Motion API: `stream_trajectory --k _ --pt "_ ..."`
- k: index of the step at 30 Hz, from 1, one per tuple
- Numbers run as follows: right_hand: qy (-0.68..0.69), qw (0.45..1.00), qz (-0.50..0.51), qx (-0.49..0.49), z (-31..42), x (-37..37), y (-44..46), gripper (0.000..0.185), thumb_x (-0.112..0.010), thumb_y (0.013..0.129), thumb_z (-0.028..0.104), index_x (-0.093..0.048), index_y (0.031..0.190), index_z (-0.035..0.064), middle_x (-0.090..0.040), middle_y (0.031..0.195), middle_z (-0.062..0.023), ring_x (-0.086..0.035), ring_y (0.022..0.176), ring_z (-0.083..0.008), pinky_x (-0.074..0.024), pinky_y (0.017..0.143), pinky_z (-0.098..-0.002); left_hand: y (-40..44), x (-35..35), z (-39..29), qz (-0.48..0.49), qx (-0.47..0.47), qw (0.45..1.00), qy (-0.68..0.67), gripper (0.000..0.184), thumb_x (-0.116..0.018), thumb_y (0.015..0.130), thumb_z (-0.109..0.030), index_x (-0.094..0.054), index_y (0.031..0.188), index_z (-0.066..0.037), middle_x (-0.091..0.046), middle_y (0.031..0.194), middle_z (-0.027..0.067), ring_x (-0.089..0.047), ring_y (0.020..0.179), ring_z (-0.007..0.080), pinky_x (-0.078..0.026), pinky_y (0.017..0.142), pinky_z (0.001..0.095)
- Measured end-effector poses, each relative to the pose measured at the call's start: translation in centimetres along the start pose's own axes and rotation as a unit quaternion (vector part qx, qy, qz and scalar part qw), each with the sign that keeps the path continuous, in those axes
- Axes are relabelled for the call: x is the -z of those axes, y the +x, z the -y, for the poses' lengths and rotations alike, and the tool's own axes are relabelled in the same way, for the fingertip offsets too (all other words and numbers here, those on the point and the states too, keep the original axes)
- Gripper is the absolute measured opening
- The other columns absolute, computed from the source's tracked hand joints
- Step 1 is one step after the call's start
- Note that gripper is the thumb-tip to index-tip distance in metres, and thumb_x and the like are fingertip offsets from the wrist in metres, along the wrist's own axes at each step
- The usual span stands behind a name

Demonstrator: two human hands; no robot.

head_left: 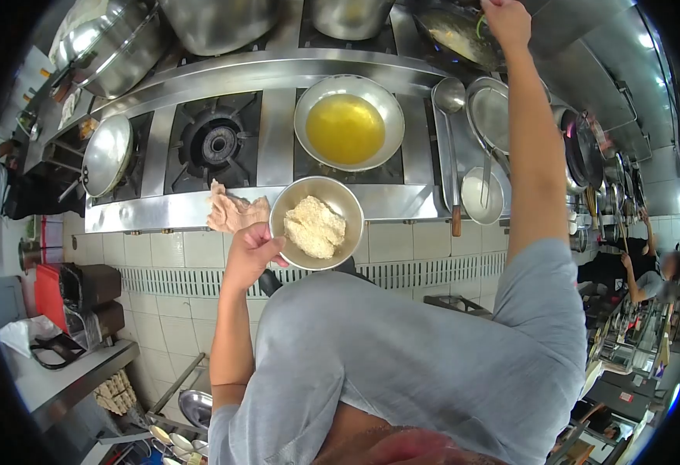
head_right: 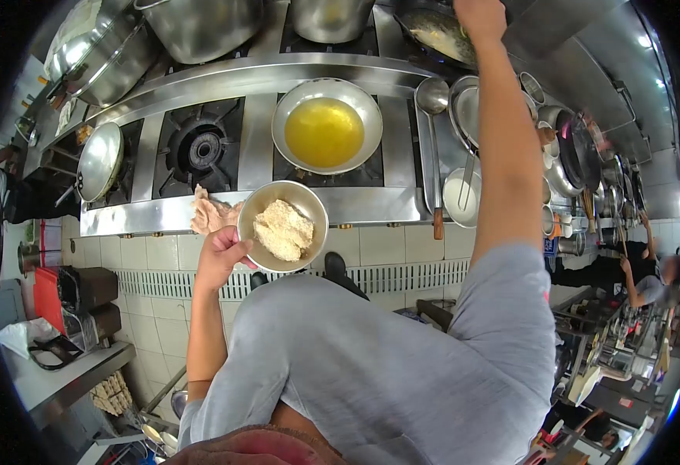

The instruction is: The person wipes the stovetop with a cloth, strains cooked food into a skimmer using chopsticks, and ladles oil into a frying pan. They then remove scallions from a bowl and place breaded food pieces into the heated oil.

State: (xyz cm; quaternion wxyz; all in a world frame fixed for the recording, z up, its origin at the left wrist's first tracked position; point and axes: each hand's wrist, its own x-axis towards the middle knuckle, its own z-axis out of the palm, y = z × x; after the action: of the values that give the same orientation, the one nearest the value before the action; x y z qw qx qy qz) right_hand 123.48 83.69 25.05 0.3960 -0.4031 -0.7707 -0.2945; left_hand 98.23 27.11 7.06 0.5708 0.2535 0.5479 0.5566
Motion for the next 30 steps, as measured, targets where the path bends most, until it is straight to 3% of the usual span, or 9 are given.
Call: stream_trajectory --k 2,5,7,9,13,16,19,22,30 --pt "0.222 0.960 0.131 -0.109 7.3 7.2 -2.5 0.028 -0.072 0.086 0.034 -0.077 0.105 0.0126 -0.077 0.093 -0.0125 -0.074 0.083 -0.0297 -0.0578 0.075 -0.0415 -0.2 0.0 -0.2 -0.012 0.009 1.000 0.010 0.014 -0.065 0.093 -0.004 -0.059 0.081 0.000 -0.065 0.077 0.0048 -0.064 0.061 0.0115 -0.056 0.057 0.0257" --pt "0.364 0.907 0.201 -0.063 17.0 15.3 -12.1 0.021 -0.074 0.083 0.029 -0.076 0.090 0.0095 -0.073 0.080 -0.0117 -0.070 0.070 -0.0279 -0.0548 0.067 -0.0367 0.0 1.5 0.5 -0.018 -0.013 0.998 0.060 0.017 -0.068 0.090 -0.009 -0.059 0.077 -0.002 -0.063 0.070 0.0029 -0.065 0.060 0.0127 -0.052 0.055 0.0261" --pt "0.372 0.863 0.335 -0.072 22.8 21.1 -17.4 0.017 -0.075 0.083 0.026 -0.076 0.090 0.0103 -0.073 0.080 -0.0116 -0.070 0.069 -0.0256 -0.0556 0.066 -0.0360 0.3 2.5 0.7 -0.006 -0.021 0.995 0.101 0.020 -0.069 0.089 -0.010 -0.056 0.075 -0.002 -0.062 0.068 0.0029 -0.065 0.059 0.0123 -0.049 0.054 0.0249" --pt "0.396 0.801 0.441 -0.085 26.1 23.7 -21.0 0.026 -0.078 0.079 0.030 -0.075 0.095 0.0092 -0.074 0.084 -0.0110 -0.072 0.075 -0.0279 -0.0562 0.069 -0.0385 0.8 3.4 0.5 0.012 -0.018 0.993 0.112 0.021 -0.068 0.090 -0.011 -0.055 0.076 -0.003 -0.062 0.069 0.0028 -0.067 0.059 0.0128 -0.050 0.053 0.0248" --pt "0.351 0.789 0.504 0.026 28.8 25.4 -23.9 0.037 -0.080 0.075 0.034 -0.072 0.099 0.0066 -0.073 0.092 -0.0118 -0.071 0.085 -0.0315 -0.0550 0.076 -0.0430 1.0 4.3 0.2 0.048 -0.015 0.994 0.098 0.021 -0.069 0.090 -0.010 -0.055 0.076 -0.004 -0.062 0.070 0.0028 -0.067 0.059 0.0119 -0.051 0.052 0.0240" --pt "0.321 0.793 0.509 0.098 29.4 26.7 -23.4 0.037 -0.080 0.073 0.036 -0.071 0.094 0.0062 -0.072 0.088 -0.0120 -0.070 0.083 -0.0317 -0.0549 0.073 -0.0448 0.7 4.6 0.0 0.070 -0.011 0.993 0.092 0.021 -0.069 0.090 -0.009 -0.054 0.076 -0.004 -0.062 0.070 0.0028 -0.067 0.059 0.0118 -0.052 0.053 0.0238" --pt "0.256 0.768 0.567 0.150 30.7 27.3 -23.6 0.036 -0.079 0.075 0.033 -0.074 0.101 0.0084 -0.073 0.093 -0.0121 -0.069 0.080 -0.0315 -0.0545 0.073 -0.0423 0.7 5.2 0.4 0.103 0.009 0.992 0.077 0.009 -0.068 0.091 -0.006 -0.062 0.086 -0.002 -0.066 0.079 0.0035 -0.065 0.060 0.0114 -0.056 0.056 0.0233" --pt "0.267 0.773 0.560 0.129 31.2 26.8 -25.2 0.025 -0.073 0.078 0.028 -0.075 0.095 0.0103 -0.073 0.087 -0.0129 -0.069 0.078 -0.0321 -0.0542 0.071 -0.0440 0.2 4.6 0.1 0.097 0.008 0.992 0.080 0.023 -0.069 0.090 -0.008 -0.054 0.074 -0.005 -0.062 0.069 0.0031 -0.068 0.059 0.0135 -0.054 0.052 0.0246" --pt "0.271 0.799 0.534 0.059 30.7 26.3 -24.0 0.018 -0.065 0.070 0.019 -0.074 0.082 0.0085 -0.070 0.074 -0.0146 -0.069 0.074 -0.0342 -0.0552 0.070 -0.0452 0.6 4.1 0.2 0.090 0.028 0.992 0.085 0.022 -0.068 0.090 -0.008 -0.055 0.074 -0.002 -0.063 0.070 0.0070 -0.071 0.062 0.0175 -0.056 0.051 0.0259"
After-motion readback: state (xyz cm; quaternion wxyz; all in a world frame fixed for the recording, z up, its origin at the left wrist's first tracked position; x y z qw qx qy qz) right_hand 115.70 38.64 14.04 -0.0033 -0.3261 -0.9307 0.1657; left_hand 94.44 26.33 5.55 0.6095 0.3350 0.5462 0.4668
